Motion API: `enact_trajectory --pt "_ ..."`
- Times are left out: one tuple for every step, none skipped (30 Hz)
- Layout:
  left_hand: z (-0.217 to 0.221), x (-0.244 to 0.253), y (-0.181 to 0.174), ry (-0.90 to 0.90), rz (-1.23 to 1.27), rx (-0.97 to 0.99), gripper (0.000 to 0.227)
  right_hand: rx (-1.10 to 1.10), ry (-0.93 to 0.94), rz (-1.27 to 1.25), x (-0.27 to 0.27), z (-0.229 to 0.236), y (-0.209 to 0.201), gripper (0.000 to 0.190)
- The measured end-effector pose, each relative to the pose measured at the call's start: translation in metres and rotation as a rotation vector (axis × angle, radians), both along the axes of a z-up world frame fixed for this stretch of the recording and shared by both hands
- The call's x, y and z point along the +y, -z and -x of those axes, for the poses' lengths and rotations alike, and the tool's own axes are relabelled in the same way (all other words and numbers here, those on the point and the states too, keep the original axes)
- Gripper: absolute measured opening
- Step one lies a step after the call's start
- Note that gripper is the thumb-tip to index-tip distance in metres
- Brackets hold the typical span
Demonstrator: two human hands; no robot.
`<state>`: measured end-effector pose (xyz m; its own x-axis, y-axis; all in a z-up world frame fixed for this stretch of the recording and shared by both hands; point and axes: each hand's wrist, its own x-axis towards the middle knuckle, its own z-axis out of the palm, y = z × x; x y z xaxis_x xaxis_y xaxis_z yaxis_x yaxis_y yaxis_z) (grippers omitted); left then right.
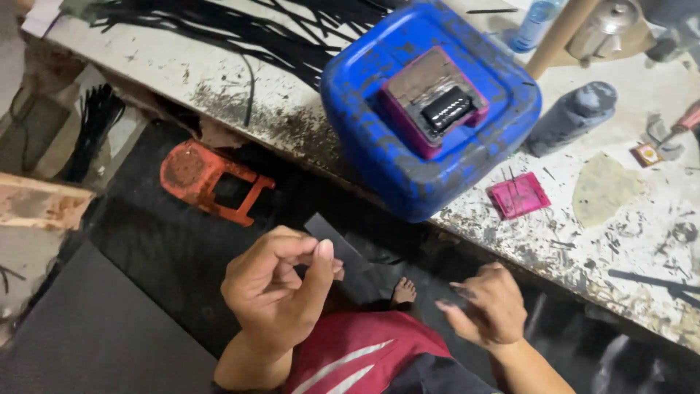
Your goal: The person selects black cable strips from a pile, cuts them with scissors, and uses a small handheld device to process the ends. The person then hangs the processed strips on a wall-mounted rack using colorful clothespins.
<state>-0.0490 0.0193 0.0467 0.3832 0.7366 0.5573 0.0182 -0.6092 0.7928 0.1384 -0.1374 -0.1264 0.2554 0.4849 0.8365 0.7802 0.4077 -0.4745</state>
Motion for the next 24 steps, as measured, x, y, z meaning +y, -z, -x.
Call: enact_trajectory --pt "0.002 0.001 0.0 -0.024 -0.005 -0.006 0.011 -0.006 -0.024 -0.005 0.014 0.008 -0.004 0.024" --pt "0.005 0.003 0.0 -0.047 -0.023 -0.014 0.011 -0.044 -0.039 -0.009 0.028 0.016 -0.009 0.028" --pt "0.007 0.006 0.001 -0.066 -0.041 -0.022 0.01 -0.083 -0.05 -0.013 0.042 0.026 -0.012 0.032" --pt "0.011 0.007 0.001 -0.087 -0.045 -0.028 0.01 -0.088 -0.071 -0.018 0.053 0.034 -0.016 0.032" --pt "0.013 0.009 0.002 -0.101 -0.07 -0.029 0.011 -0.104 -0.06 -0.021 0.065 0.042 -0.019 0.036" --pt "0.016 0.012 0.002 -0.115 -0.094 -0.03 0.012 -0.12 -0.049 -0.026 0.078 0.05 -0.023 0.041" --pt "0.02 0.014 0.003 -0.13 -0.1 -0.035 0.012 -0.125 -0.064 -0.032 0.089 0.057 -0.018 0.041" --pt "0.024 0.017 0.004 -0.159 -0.091 -0.022 0.013 -0.128 -0.038 -0.045 0.1 0.065 -0.012 0.046" --pt "0.029 0.02 0.006 -0.187 -0.079 -0.007 0.014 -0.128 -0.012 -0.056 0.111 0.074 -0.007 0.052" --pt "0.034 0.023 0.005 -0.203 -0.082 -0.01 0.014 -0.13 -0.027 -0.06 0.119 0.081 -0.006 0.052" --pt "0.039 0.027 0.005 -0.225 -0.1 -0.016 0.015 -0.128 -0.008 -0.047 0.128 0.088 -0.006 0.051" --pt "0.045 0.032 0.004 -0.247 -0.118 -0.023 0.016 -0.125 0.01 -0.034 0.137 0.096 -0.006 0.051" --pt "0.053 0.036 0.004 -0.261 -0.121 -0.026 0.016 -0.129 -0.003 -0.037 0.143 0.1 -0.006 0.051" --pt "0.062 0.04 0.005 -0.321 -0.148 0.01 0.017 -0.124 -0.018 -0.011 0.149 0.105 -0.007 0.045" --pt "0.071 0.045 0.006 -0.38 -0.176 0.045 0.017 -0.121 -0.031 0.016 0.155 0.111 -0.007 0.038" --pt "0.08 0.051 0.004 -0.392 -0.178 0.041 0.017 -0.125 -0.042 0.012 0.164 0.116 -0.006 0.038" --pt "0.089 0.056 0.002 -0.398 -0.21 0.046 0.017 -0.144 -0.043 0.026 0.171 0.123 -0.007 0.037" --pt "0.099 0.062 0.0 -0.405 -0.242 0.051 0.017 -0.164 -0.044 0.04 0.178 0.13 -0.007 0.037" --pt "0.109 0.067 0.001 -0.412 -0.241 0.047 0.017 -0.168 -0.05 0.038 0.186 0.137 -0.005 0.037" --pt "0.119 0.072 0.002 -0.419 -0.244 0.028 0.016 -0.178 -0.047 0.046 0.194 0.144 -0.003 0.035" --pt "0.13 0.078 0.002 -0.428 -0.247 0.008 0.015 -0.189 -0.046 0.053 0.203 0.151 -0.001 0.035" --pt "0.138 0.083 0.0 -0.439 -0.247 0.004 0.015 -0.194 -0.056 0.051 0.211 0.157 0.0 0.035" --pt "0.147 0.087 -0.002 -0.461 -0.258 -0.036 0.017 -0.204 -0.069 0.069 0.217 0.163 0.002 0.032" --pt "0.155 0.091 -0.004 -0.484 -0.27 -0.076 0.019 -0.215 -0.083 0.086 0.223 0.168 0.004 0.029"
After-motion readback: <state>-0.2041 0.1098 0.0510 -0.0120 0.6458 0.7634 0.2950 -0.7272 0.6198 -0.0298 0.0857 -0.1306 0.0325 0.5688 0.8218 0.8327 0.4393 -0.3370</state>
